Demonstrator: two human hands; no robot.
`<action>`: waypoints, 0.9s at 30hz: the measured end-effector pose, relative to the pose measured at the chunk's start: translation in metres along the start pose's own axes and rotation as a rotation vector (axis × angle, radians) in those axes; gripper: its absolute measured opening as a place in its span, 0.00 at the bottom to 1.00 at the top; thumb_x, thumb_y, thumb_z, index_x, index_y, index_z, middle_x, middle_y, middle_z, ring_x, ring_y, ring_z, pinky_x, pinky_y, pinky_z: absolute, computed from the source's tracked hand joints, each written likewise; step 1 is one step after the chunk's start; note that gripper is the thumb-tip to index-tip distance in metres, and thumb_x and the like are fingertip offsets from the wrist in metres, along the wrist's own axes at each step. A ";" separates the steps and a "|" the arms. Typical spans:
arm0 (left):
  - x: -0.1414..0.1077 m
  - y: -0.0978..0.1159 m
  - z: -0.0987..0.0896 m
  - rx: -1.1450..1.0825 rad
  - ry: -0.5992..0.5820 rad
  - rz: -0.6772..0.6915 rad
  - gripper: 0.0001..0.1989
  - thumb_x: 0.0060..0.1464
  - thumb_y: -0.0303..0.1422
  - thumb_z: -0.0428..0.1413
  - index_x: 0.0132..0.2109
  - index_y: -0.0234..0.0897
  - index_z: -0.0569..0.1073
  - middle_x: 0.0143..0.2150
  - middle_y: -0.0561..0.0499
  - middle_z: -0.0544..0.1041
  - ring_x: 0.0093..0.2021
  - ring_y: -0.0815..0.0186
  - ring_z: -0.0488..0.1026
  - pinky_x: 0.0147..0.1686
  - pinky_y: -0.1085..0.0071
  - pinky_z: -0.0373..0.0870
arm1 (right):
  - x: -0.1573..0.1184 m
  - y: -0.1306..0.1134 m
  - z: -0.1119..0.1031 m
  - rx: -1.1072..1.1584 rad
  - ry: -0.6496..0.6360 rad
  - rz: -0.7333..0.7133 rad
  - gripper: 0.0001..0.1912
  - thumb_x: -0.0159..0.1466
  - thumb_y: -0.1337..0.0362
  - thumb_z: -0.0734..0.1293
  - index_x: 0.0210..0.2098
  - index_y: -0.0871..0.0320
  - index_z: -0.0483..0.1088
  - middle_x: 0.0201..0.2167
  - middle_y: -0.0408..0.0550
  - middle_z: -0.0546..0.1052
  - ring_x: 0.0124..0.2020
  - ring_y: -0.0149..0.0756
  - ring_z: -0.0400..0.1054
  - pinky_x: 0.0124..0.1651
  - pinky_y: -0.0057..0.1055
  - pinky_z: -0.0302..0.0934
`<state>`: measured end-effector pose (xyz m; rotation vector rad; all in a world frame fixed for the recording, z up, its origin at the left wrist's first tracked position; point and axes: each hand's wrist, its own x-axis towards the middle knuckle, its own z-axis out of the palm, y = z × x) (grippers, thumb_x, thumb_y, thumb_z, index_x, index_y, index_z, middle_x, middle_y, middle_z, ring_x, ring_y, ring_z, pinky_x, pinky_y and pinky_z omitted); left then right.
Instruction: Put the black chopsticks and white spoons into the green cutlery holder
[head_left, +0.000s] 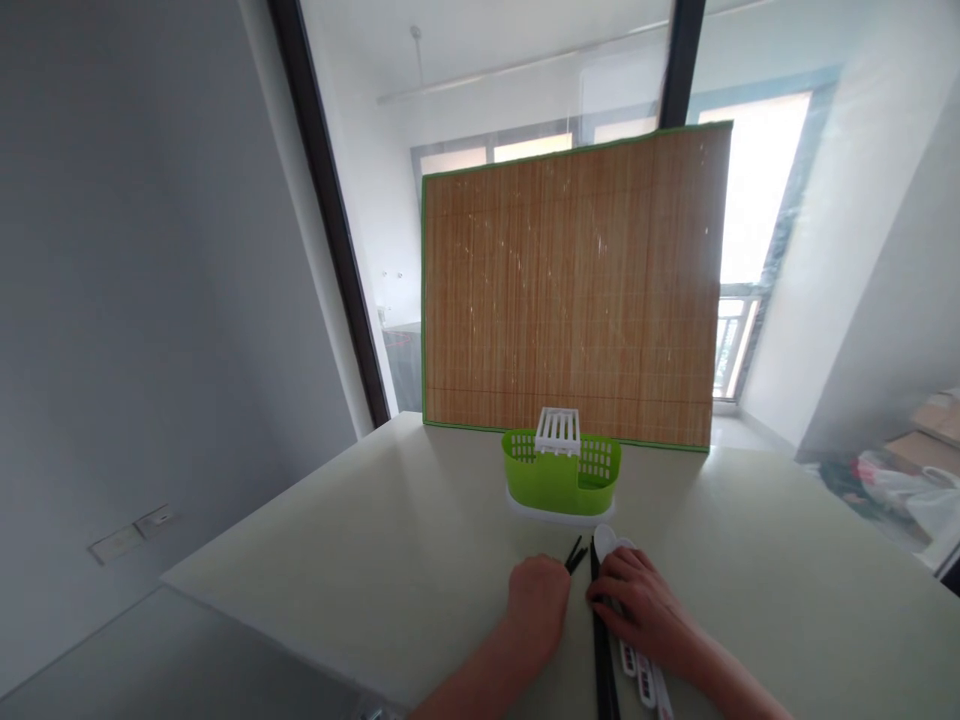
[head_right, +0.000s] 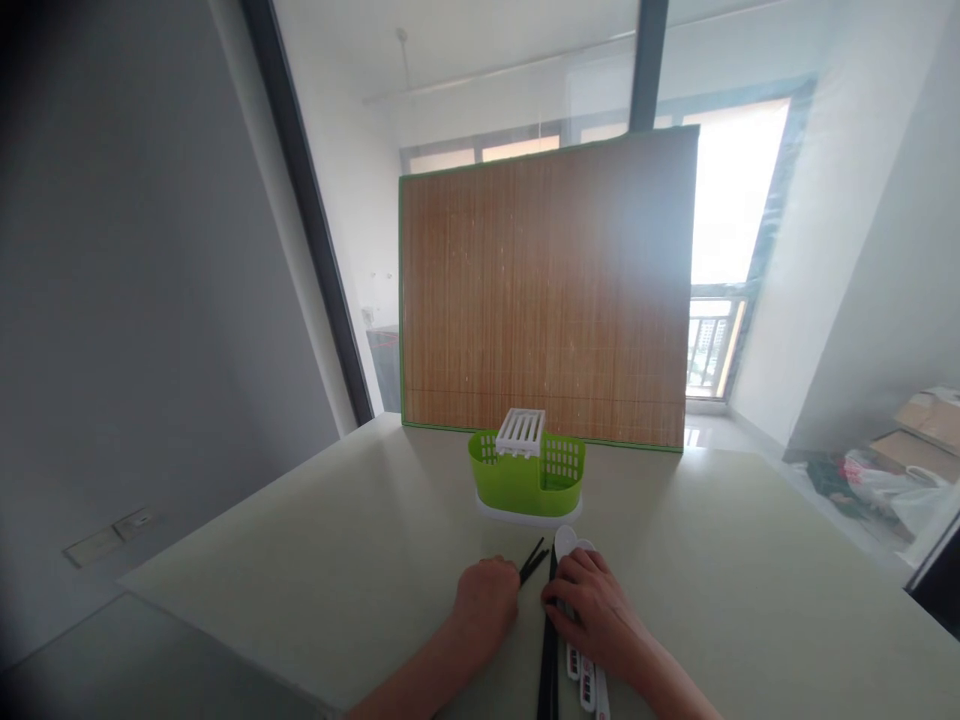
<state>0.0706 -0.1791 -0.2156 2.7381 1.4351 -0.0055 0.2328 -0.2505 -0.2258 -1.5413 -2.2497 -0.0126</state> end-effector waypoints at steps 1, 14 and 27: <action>0.000 -0.001 -0.002 -0.022 -0.012 0.015 0.15 0.50 0.21 0.46 0.41 0.31 0.75 0.39 0.41 0.76 0.40 0.59 0.73 0.39 0.67 0.68 | 0.000 0.000 0.000 -0.002 0.002 0.008 0.08 0.63 0.60 0.60 0.37 0.50 0.71 0.33 0.45 0.69 0.39 0.39 0.60 0.45 0.38 0.52; -0.001 -0.025 -0.002 -0.193 -0.004 0.058 0.12 0.48 0.27 0.48 0.38 0.36 0.73 0.38 0.47 0.76 0.42 0.61 0.72 0.39 0.69 0.64 | -0.001 -0.008 -0.012 -0.009 0.007 0.042 0.08 0.64 0.61 0.60 0.37 0.51 0.71 0.33 0.46 0.70 0.40 0.40 0.60 0.46 0.38 0.52; 0.005 -0.020 -0.008 -0.221 -0.089 0.100 0.10 0.41 0.30 0.53 0.34 0.34 0.76 0.34 0.45 0.77 0.37 0.57 0.74 0.33 0.69 0.67 | -0.002 -0.006 -0.012 -0.021 0.017 0.056 0.07 0.63 0.63 0.61 0.37 0.52 0.71 0.33 0.46 0.69 0.41 0.40 0.59 0.47 0.38 0.51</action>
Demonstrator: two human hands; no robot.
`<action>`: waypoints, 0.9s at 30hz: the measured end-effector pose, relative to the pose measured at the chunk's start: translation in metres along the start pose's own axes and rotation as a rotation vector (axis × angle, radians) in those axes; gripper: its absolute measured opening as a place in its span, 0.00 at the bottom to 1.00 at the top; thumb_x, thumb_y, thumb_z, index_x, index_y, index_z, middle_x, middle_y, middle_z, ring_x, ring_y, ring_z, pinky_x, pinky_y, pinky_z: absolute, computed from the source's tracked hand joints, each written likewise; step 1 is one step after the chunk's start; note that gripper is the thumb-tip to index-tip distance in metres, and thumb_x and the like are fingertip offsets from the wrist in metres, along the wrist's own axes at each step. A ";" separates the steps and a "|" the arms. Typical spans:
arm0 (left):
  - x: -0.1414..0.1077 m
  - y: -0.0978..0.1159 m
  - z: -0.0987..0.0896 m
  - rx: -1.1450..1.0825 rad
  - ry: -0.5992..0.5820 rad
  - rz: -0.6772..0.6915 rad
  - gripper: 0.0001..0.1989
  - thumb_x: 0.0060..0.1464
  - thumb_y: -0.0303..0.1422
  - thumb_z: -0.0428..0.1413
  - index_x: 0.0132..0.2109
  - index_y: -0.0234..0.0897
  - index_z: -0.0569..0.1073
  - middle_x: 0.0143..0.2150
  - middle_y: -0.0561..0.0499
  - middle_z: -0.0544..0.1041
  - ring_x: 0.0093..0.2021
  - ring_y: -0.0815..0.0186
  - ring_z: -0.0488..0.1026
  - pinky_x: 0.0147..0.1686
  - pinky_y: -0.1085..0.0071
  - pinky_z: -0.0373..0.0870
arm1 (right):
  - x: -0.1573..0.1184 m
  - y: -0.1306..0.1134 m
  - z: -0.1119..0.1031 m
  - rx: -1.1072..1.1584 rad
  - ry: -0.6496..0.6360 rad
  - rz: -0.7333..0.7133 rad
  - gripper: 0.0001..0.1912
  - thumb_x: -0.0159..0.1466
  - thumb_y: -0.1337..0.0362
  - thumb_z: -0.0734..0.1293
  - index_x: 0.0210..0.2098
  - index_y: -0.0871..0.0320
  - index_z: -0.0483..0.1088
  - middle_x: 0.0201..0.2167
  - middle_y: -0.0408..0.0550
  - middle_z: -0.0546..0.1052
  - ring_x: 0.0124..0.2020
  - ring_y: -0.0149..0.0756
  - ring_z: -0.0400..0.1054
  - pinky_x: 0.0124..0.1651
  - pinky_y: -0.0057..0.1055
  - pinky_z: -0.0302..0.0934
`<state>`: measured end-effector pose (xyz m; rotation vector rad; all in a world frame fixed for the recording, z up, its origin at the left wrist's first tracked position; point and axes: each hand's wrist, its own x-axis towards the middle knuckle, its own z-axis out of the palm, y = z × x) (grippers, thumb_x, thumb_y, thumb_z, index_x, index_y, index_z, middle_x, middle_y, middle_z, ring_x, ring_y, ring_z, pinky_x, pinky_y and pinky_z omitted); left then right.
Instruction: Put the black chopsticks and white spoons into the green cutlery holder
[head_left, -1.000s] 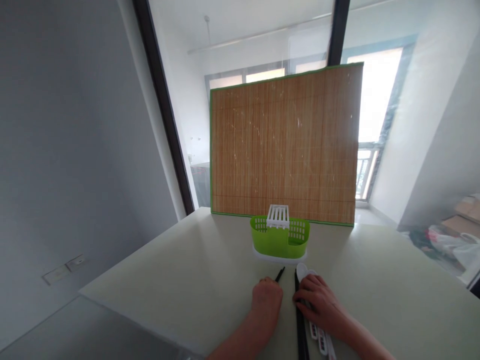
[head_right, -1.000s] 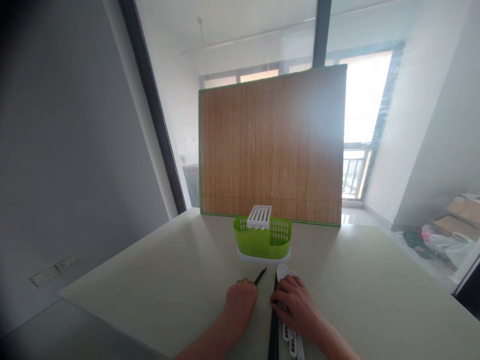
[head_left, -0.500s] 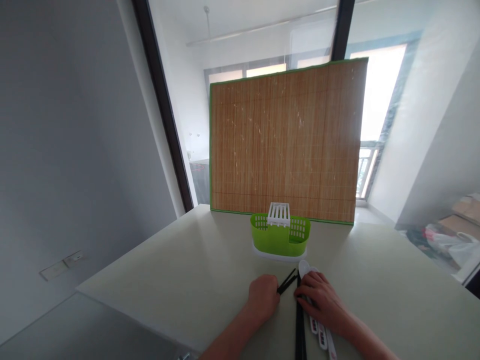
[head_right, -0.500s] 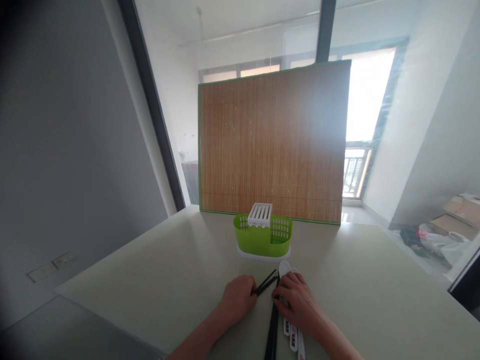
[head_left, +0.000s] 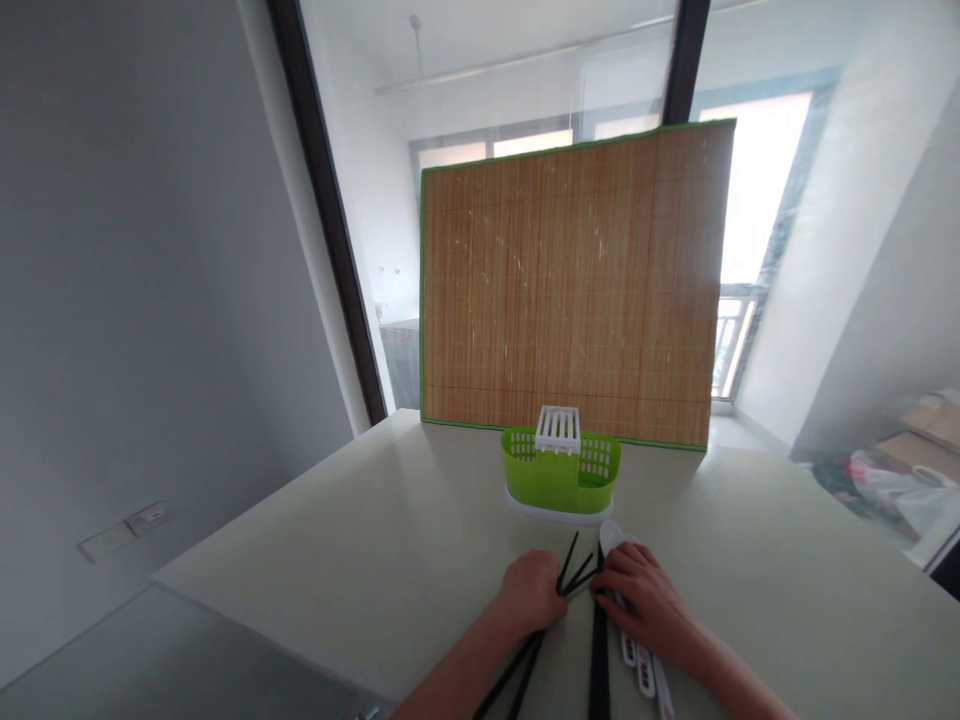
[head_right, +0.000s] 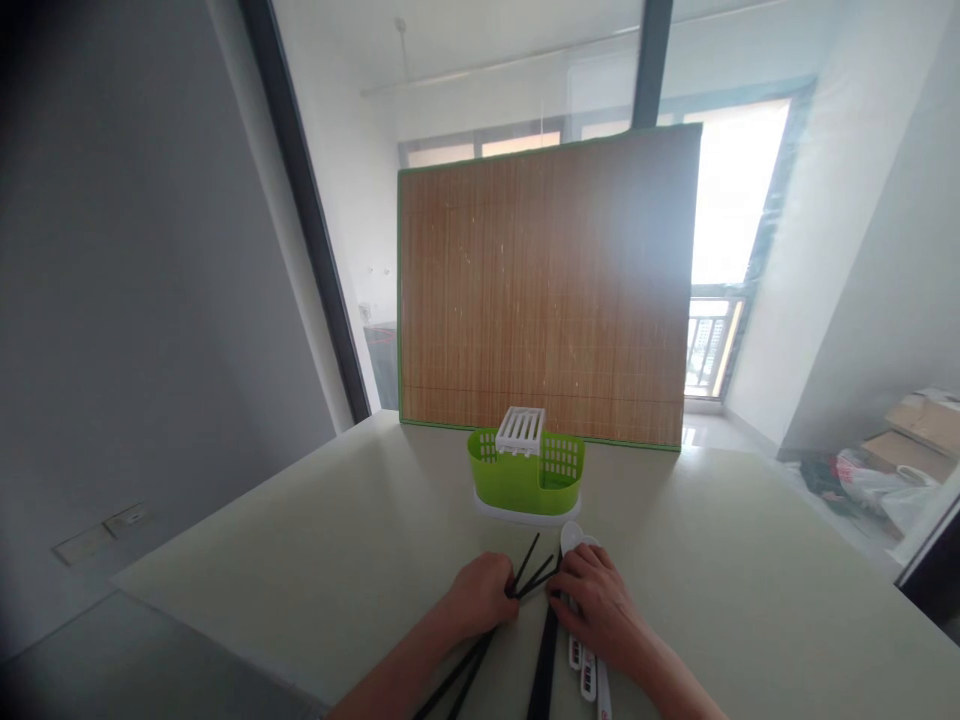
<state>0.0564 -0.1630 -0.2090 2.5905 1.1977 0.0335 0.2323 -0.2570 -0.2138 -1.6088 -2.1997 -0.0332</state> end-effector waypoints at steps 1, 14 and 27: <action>0.001 -0.003 0.000 -0.042 0.008 0.006 0.09 0.41 0.30 0.53 0.32 0.34 0.75 0.31 0.46 0.77 0.35 0.59 0.74 0.31 0.71 0.67 | 0.000 0.000 0.000 0.000 0.001 0.001 0.07 0.63 0.63 0.61 0.37 0.52 0.71 0.33 0.45 0.69 0.41 0.40 0.59 0.47 0.38 0.51; -0.013 -0.026 -0.082 -0.877 0.459 0.256 0.13 0.54 0.39 0.50 0.41 0.34 0.70 0.31 0.53 0.70 0.27 0.71 0.69 0.23 0.76 0.71 | 0.012 -0.007 0.007 0.094 0.033 0.001 0.12 0.61 0.65 0.62 0.44 0.51 0.68 0.42 0.47 0.68 0.43 0.40 0.60 0.45 0.35 0.52; -0.003 -0.033 -0.060 -0.879 0.444 0.298 0.10 0.54 0.36 0.53 0.38 0.34 0.74 0.31 0.51 0.72 0.27 0.71 0.69 0.24 0.76 0.72 | 0.024 -0.023 0.033 0.049 -0.030 0.043 0.03 0.60 0.63 0.64 0.32 0.56 0.69 0.30 0.44 0.70 0.36 0.38 0.62 0.39 0.32 0.51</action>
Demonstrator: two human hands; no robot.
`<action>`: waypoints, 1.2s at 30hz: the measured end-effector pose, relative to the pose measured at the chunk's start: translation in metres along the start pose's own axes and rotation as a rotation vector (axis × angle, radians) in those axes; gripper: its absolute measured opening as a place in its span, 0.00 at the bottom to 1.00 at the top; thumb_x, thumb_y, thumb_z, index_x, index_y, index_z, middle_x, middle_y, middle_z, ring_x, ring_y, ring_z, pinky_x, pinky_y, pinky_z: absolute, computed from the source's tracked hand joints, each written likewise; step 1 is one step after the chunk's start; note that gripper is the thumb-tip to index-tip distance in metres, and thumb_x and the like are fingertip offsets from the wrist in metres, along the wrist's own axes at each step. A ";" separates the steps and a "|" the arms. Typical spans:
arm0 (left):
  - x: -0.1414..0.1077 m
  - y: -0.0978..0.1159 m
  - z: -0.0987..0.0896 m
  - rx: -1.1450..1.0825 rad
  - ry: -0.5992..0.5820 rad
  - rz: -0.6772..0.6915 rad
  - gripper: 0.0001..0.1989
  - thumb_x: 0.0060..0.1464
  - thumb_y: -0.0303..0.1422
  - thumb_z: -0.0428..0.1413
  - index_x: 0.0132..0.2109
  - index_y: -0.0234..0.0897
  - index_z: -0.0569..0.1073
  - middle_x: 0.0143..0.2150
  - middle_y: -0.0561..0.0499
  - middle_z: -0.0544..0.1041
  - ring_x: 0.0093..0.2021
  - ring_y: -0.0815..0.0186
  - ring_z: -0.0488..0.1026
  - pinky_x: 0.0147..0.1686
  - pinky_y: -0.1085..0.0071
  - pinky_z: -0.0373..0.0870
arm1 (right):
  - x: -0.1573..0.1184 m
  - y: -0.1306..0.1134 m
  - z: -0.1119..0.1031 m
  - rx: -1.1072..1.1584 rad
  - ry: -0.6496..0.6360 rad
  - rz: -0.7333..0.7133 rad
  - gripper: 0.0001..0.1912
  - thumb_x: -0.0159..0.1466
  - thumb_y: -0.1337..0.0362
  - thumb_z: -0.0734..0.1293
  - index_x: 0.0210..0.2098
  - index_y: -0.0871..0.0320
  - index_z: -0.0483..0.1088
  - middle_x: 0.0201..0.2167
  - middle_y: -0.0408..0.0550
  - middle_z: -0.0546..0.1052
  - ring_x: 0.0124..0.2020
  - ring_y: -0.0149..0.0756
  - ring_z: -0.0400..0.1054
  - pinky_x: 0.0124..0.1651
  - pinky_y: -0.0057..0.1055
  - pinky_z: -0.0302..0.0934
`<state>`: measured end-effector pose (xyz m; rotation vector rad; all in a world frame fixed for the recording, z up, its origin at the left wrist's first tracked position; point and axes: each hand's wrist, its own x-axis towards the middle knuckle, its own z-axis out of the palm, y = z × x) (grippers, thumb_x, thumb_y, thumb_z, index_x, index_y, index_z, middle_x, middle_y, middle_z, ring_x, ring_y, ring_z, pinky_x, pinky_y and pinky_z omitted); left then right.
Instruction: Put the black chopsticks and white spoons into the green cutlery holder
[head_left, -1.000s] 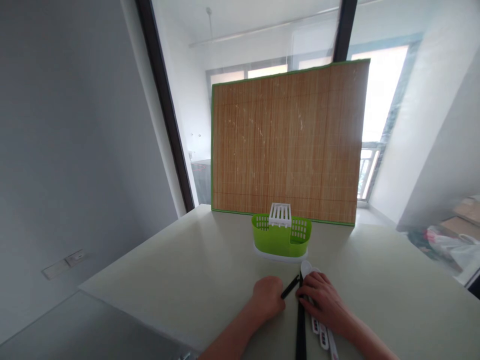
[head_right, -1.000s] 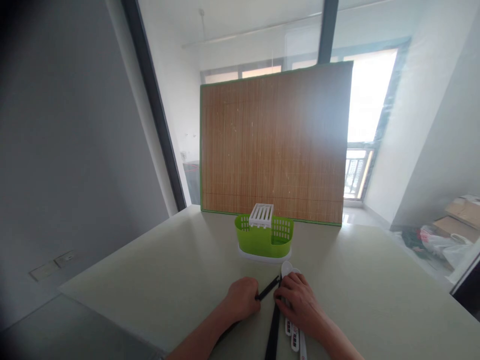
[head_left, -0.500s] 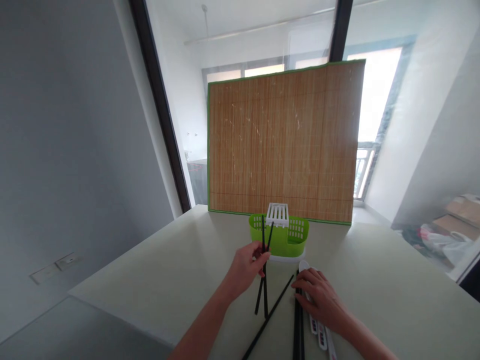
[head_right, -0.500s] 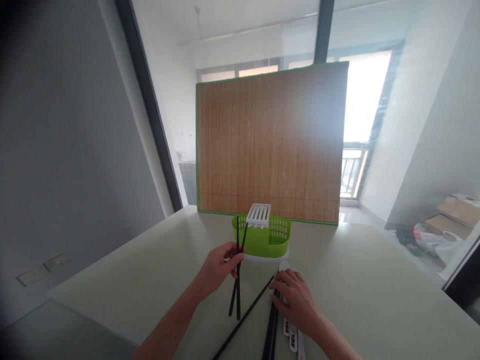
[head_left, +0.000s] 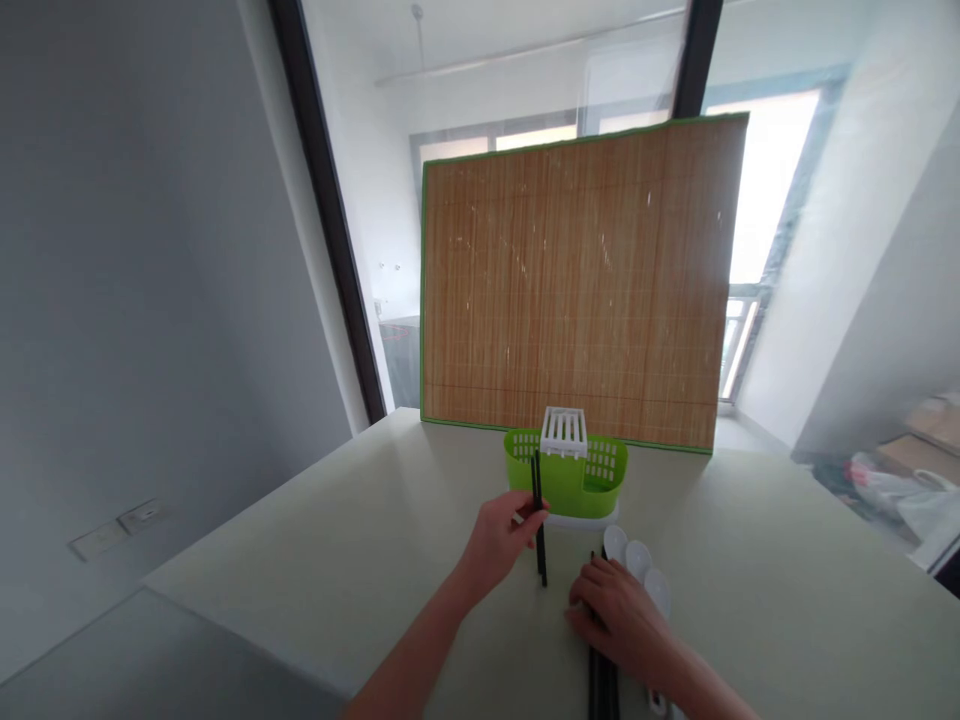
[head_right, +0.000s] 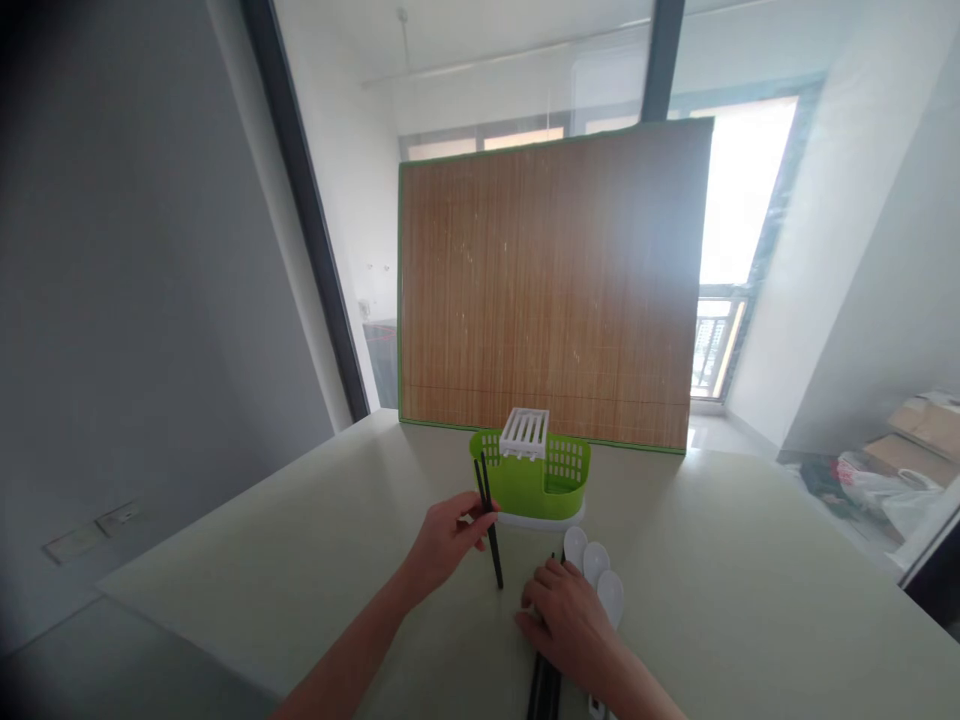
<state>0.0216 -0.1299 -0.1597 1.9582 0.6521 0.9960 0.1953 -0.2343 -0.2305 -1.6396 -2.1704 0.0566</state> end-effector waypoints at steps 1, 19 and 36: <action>0.000 -0.001 0.002 -0.038 -0.013 -0.017 0.10 0.53 0.36 0.53 0.38 0.34 0.74 0.31 0.51 0.72 0.26 0.71 0.69 0.24 0.76 0.72 | 0.001 0.001 0.000 0.033 0.027 0.050 0.06 0.59 0.64 0.65 0.37 0.55 0.69 0.30 0.44 0.70 0.35 0.38 0.63 0.38 0.31 0.52; 0.000 -0.011 0.019 -0.310 -0.092 -0.079 0.13 0.48 0.38 0.58 0.39 0.34 0.76 0.29 0.52 0.74 0.26 0.71 0.69 0.25 0.75 0.72 | 0.031 -0.008 0.013 0.365 0.195 0.075 0.08 0.62 0.67 0.60 0.26 0.57 0.63 0.26 0.42 0.70 0.27 0.31 0.63 0.31 0.25 0.54; 0.138 0.023 -0.087 0.200 0.360 0.139 0.17 0.47 0.40 0.58 0.41 0.34 0.77 0.38 0.47 0.79 0.36 0.65 0.75 0.34 0.70 0.73 | 0.014 -0.007 0.002 0.096 0.161 0.022 0.11 0.66 0.65 0.57 0.33 0.55 0.70 0.29 0.44 0.72 0.33 0.34 0.66 0.35 0.27 0.54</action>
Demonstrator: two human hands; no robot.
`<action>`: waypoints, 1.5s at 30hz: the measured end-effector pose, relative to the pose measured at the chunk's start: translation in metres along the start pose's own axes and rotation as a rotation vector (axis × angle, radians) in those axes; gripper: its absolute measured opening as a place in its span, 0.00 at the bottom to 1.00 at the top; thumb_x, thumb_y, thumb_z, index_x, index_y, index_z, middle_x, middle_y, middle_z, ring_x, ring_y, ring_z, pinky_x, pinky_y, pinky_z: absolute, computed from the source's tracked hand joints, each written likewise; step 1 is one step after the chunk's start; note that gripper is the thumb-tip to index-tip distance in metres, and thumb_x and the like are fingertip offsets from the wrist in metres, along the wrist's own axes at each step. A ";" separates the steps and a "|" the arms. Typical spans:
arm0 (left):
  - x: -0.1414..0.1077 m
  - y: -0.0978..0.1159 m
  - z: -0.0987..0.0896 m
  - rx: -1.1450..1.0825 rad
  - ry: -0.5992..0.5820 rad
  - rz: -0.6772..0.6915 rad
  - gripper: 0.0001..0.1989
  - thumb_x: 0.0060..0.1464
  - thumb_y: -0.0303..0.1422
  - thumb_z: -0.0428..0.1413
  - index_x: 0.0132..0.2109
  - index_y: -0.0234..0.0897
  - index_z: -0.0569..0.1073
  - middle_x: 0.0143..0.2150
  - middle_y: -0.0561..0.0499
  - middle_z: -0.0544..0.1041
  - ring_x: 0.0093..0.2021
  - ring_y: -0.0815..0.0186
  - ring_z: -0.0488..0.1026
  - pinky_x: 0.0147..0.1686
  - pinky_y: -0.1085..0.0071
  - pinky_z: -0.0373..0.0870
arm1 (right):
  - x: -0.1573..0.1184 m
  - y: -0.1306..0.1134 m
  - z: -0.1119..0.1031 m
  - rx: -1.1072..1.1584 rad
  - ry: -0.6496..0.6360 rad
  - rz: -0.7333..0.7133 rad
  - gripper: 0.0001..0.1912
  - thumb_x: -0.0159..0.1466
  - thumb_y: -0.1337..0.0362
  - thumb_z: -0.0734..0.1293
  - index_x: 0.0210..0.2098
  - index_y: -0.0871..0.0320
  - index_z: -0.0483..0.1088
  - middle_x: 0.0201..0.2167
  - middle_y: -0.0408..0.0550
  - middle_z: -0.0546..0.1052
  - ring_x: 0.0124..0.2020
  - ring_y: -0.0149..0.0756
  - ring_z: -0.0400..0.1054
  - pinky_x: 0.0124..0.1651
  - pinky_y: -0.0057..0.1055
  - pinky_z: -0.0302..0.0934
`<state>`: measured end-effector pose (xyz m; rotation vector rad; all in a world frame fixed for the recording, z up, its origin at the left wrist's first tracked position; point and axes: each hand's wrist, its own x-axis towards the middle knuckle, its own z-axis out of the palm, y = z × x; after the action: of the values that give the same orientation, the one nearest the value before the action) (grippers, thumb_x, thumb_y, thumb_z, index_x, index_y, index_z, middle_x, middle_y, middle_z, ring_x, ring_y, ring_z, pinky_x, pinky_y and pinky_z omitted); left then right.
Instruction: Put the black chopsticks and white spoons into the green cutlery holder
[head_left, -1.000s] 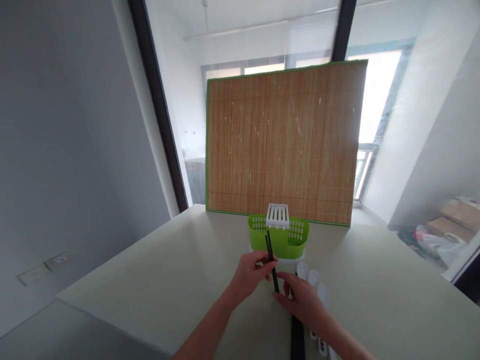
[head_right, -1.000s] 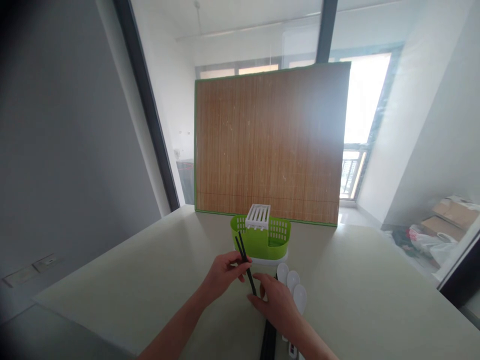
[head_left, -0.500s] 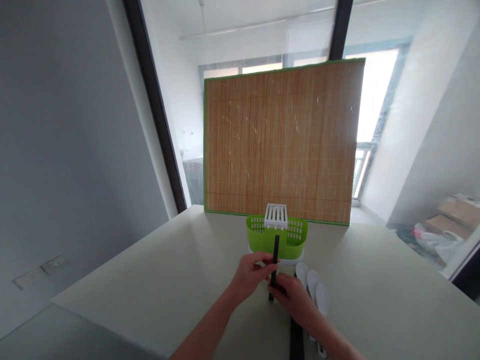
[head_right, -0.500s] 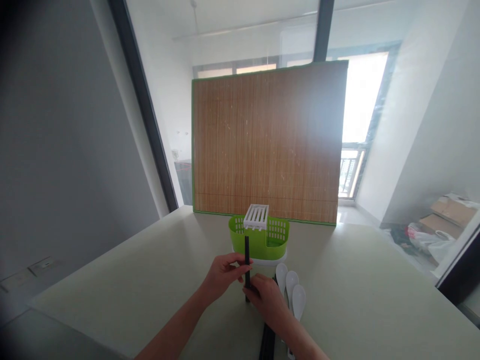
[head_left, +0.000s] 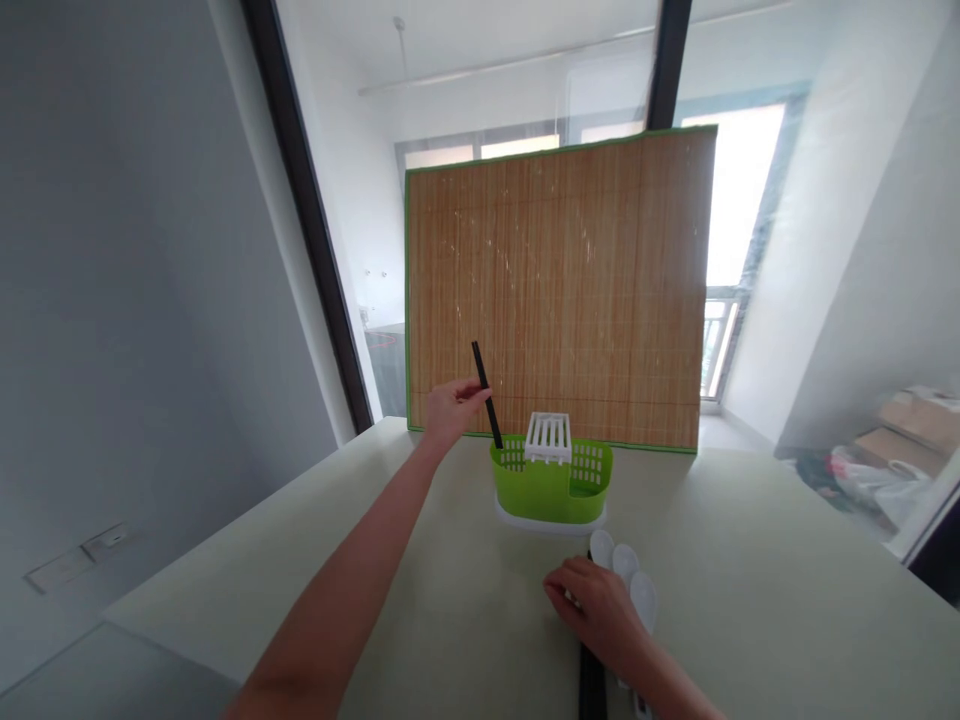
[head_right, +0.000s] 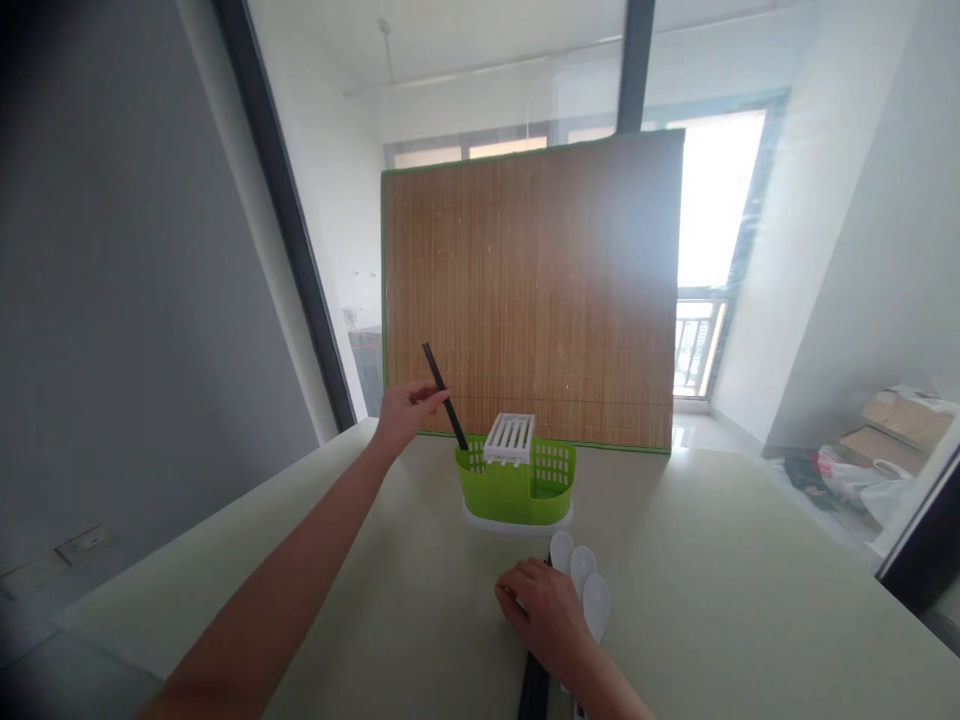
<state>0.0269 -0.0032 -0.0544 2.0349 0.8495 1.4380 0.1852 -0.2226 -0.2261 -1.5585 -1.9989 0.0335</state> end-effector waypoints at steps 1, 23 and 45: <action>0.005 -0.010 0.008 0.035 -0.037 -0.028 0.17 0.47 0.39 0.58 0.42 0.33 0.76 0.38 0.46 0.79 0.36 0.65 0.75 0.35 0.70 0.73 | 0.000 0.000 0.001 -0.022 -0.006 -0.012 0.11 0.66 0.65 0.57 0.33 0.55 0.70 0.28 0.44 0.72 0.32 0.34 0.65 0.35 0.27 0.53; 0.008 -0.059 0.082 0.388 -0.409 -0.054 0.13 0.43 0.38 0.60 0.38 0.40 0.78 0.40 0.45 0.77 0.41 0.58 0.72 0.39 0.68 0.66 | -0.004 0.001 0.005 -0.227 -0.104 -0.084 0.09 0.65 0.65 0.58 0.30 0.54 0.67 0.28 0.42 0.73 0.32 0.34 0.64 0.34 0.29 0.50; -0.252 0.009 0.078 0.399 -0.757 -0.192 0.11 0.43 0.38 0.58 0.36 0.43 0.73 0.41 0.52 0.72 0.44 0.60 0.67 0.41 0.68 0.61 | -0.004 0.022 -0.007 0.097 0.227 0.305 0.13 0.65 0.58 0.57 0.32 0.52 0.72 0.26 0.42 0.76 0.28 0.35 0.69 0.32 0.27 0.56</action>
<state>0.0405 -0.1978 -0.2327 2.4283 0.9875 0.3289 0.2078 -0.2217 -0.2303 -1.7082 -1.5524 0.0702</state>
